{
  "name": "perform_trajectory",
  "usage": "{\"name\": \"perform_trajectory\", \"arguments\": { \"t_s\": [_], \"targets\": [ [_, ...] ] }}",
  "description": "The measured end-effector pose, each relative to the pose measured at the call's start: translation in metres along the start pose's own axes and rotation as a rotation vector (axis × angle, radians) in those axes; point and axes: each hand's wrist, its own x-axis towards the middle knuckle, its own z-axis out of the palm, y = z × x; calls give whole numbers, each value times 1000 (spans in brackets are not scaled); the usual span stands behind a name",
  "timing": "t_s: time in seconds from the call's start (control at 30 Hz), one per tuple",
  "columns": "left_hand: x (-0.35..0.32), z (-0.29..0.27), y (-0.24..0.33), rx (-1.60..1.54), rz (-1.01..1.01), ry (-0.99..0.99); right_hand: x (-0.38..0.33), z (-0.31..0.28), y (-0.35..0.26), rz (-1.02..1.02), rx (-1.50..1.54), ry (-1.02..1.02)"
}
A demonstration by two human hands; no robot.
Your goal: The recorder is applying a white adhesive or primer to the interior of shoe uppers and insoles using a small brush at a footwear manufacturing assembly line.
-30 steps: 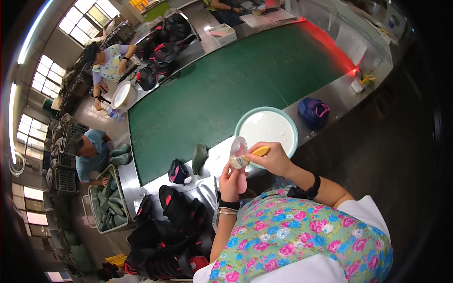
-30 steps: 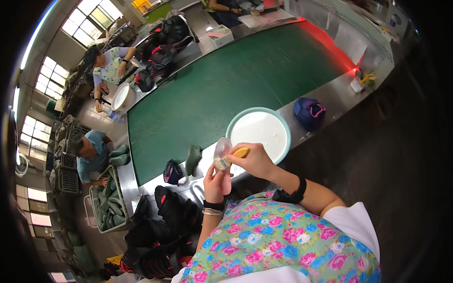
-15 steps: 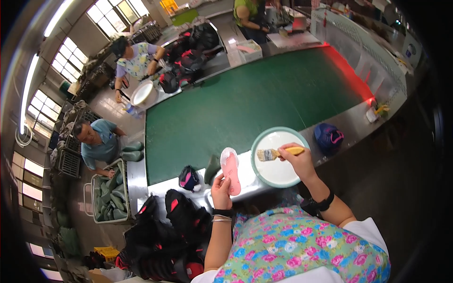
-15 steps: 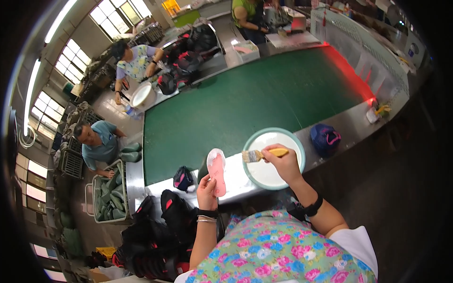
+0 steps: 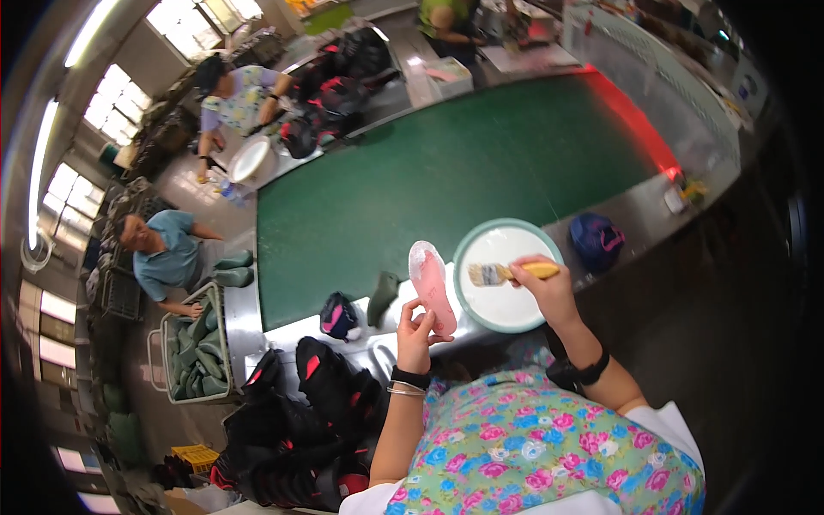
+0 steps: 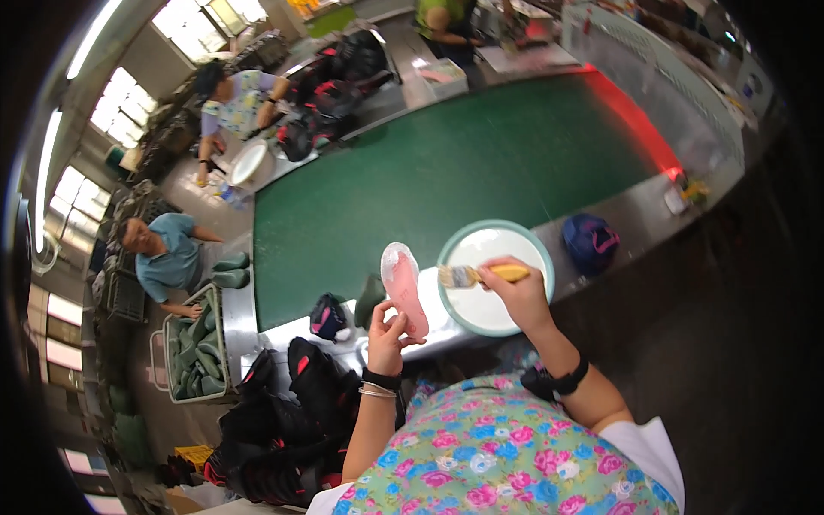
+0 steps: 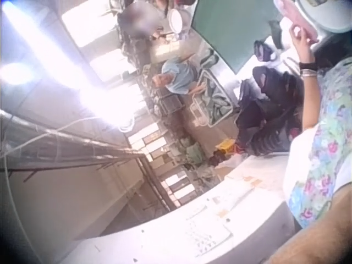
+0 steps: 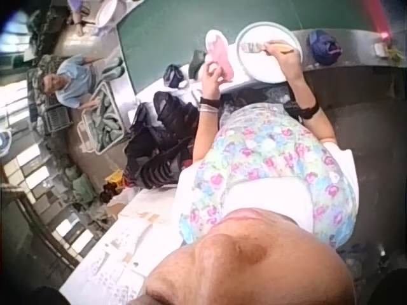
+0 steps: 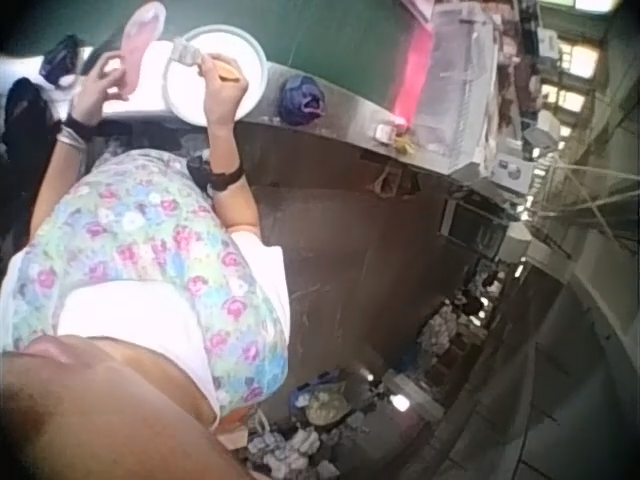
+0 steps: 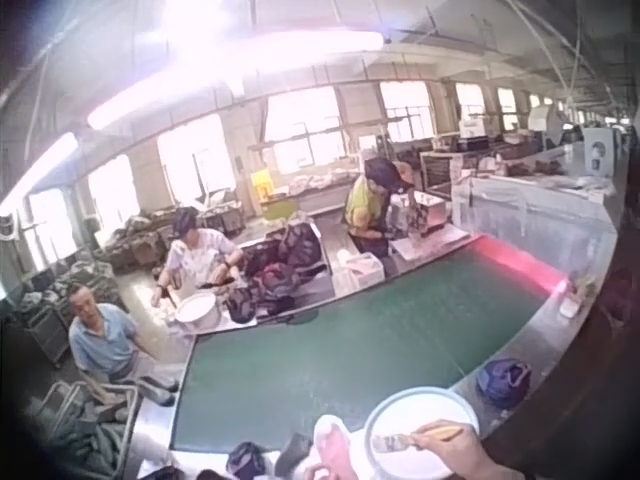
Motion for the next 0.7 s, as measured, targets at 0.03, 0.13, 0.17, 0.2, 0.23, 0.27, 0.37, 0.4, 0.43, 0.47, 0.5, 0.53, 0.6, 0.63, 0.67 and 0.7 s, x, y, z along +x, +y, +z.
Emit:
{"name": "perform_trajectory", "arguments": {
  "t_s": [0.03, 0.13, 0.17, 0.2, 0.23, 0.27, 0.37, 0.4, 0.43, 0.47, 0.5, 0.53, 0.6, 0.63, 0.67, 0.7],
  "targets": [
    [-7, 2, -6, -28, -29, 5, 1, -1, 2, -24, -14, 3],
    [-19, 9, -12, -7, 11, -64, 8, -1, 0, -90, -6, -16],
    [-21, 11, -11, 1, -2, -54, 9, 1, -2, -121, -12, -30],
    [-22, 12, -8, 9, 24, -64, 10, 6, -4, -120, -15, -24],
    [-21, 14, -6, 25, 32, -56, 12, 11, -7, -162, -19, -36],
    [-21, 15, -4, 21, 46, -48, 14, 14, -9, -197, -38, -36],
    [-20, 16, 0, 45, 109, -36, 4, 19, -12, -232, -204, -63],
    [-20, 16, 1, 57, 139, -37, -2, 20, -13, -205, -216, -85],
    [-19, 15, 0, 39, 165, -45, -11, 21, -14, -244, -187, -105],
    [-18, 13, 0, 40, 178, -29, -21, 20, -16, -203, -223, -166],
    [-18, 12, -1, 47, 177, -14, -31, 19, -19, -117, -301, -217],
    [-17, 10, -1, 63, 164, 7, -40, 18, -23, -139, -300, -260],
    [-15, 8, -1, 22, 220, -20, -48, 14, -31, -157, -274, -317],
    [-14, 7, -1, 27, 198, 1, -51, 13, -36, -133, -310, -360],
    [-14, 7, 0, 16, 196, -4, -49, 10, -40, -168, -291, -331],
    [-14, 7, 0, 4, 229, -21, -44, 10, -42, -176, -270, -329]
  ]
}}
